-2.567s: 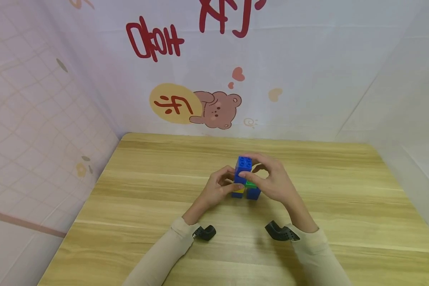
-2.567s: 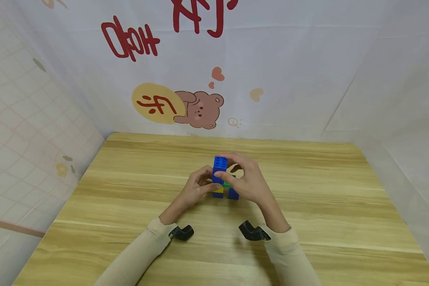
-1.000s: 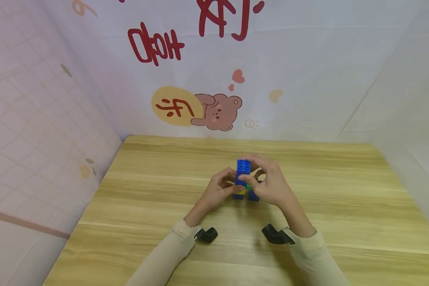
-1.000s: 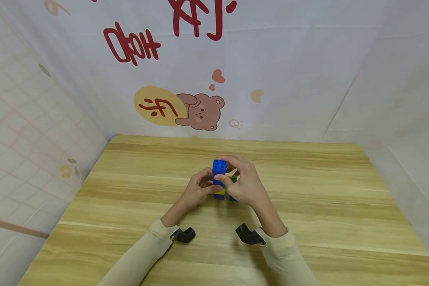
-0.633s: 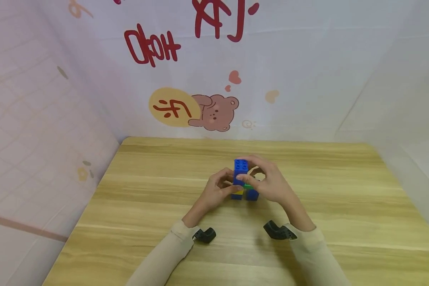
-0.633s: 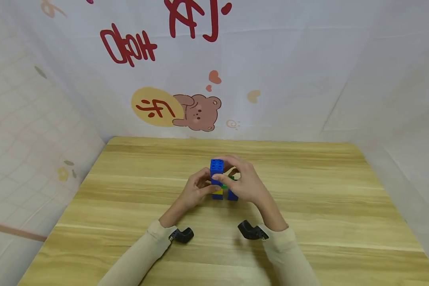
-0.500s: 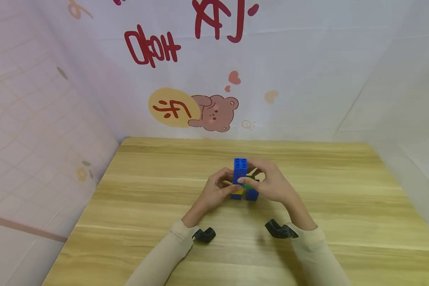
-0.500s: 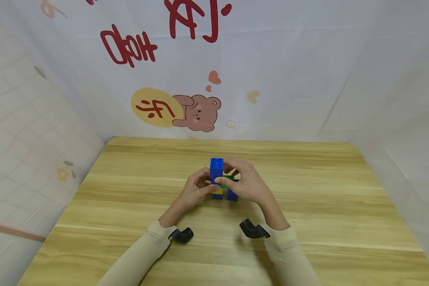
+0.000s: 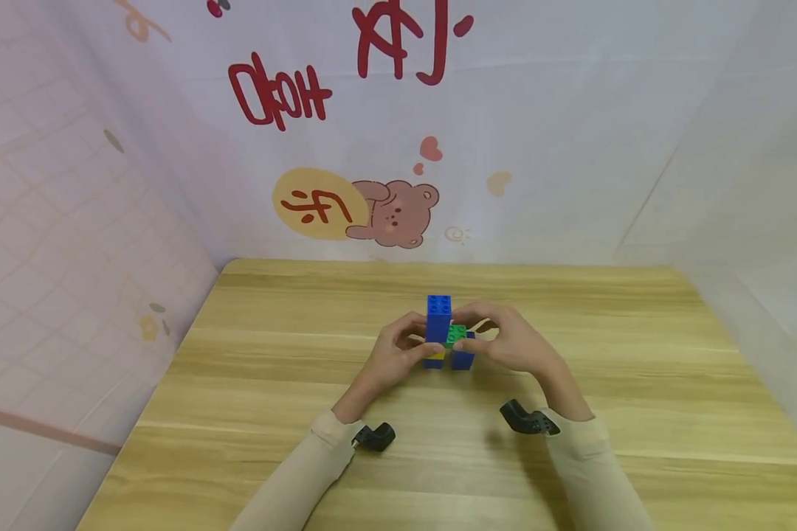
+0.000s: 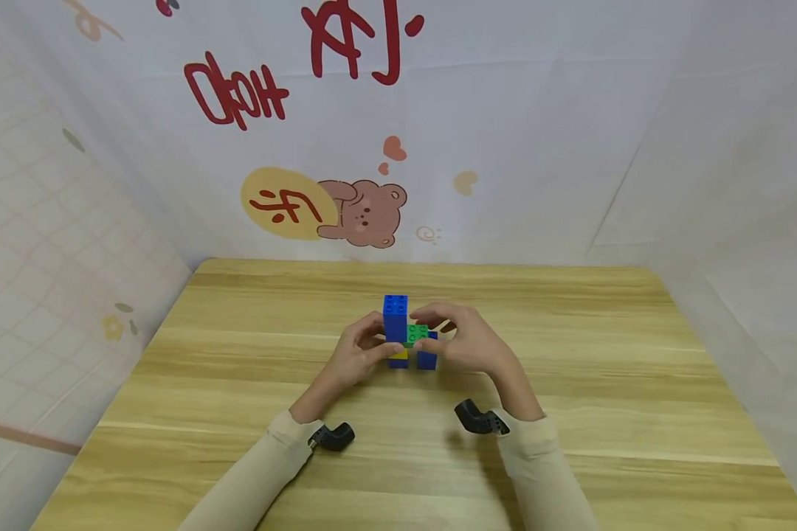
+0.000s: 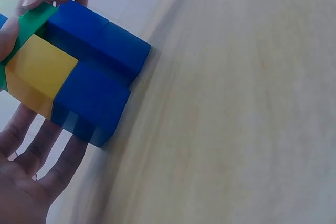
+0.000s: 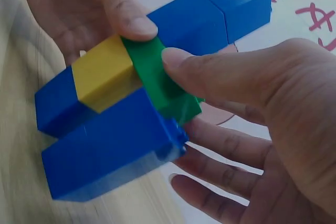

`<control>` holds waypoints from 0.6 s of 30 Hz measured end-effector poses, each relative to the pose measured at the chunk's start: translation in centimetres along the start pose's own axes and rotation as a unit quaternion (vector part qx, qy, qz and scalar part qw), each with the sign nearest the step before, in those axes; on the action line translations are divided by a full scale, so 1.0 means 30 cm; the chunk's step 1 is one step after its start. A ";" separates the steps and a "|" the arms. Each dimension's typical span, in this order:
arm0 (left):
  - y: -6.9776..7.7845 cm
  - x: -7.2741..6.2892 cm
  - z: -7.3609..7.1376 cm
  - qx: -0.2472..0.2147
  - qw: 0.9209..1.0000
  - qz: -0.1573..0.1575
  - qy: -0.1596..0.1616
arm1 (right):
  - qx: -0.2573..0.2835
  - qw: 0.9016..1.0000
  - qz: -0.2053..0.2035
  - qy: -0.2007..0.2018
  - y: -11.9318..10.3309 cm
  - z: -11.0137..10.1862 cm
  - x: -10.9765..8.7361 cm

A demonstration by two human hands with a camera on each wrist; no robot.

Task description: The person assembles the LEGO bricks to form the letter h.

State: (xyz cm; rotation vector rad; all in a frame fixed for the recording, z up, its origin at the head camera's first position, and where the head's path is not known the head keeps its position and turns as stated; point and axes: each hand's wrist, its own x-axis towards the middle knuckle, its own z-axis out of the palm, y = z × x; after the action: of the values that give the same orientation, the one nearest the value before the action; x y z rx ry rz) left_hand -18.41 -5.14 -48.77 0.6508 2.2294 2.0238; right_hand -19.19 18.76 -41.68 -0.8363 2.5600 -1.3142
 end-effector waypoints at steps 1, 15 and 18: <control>-0.001 -0.001 -0.003 0.002 1.000 0.000 0.003 | 0.000 1.000 0.004 -0.003 0.004 -0.001 -0.001; -0.003 0.010 -0.033 0.010 1.000 0.002 -0.004 | 0.003 0.999 0.032 -0.023 0.065 0.024 0.007; -0.004 0.012 -0.035 0.011 1.000 0.001 -0.005 | 0.003 0.999 0.031 -0.024 0.071 0.026 0.007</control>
State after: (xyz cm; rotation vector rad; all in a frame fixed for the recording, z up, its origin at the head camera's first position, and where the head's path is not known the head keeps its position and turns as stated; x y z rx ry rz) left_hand -19.09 -6.02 -48.65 0.6627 2.2502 1.9946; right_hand -19.96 19.08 -43.79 -0.7704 2.5237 -1.2667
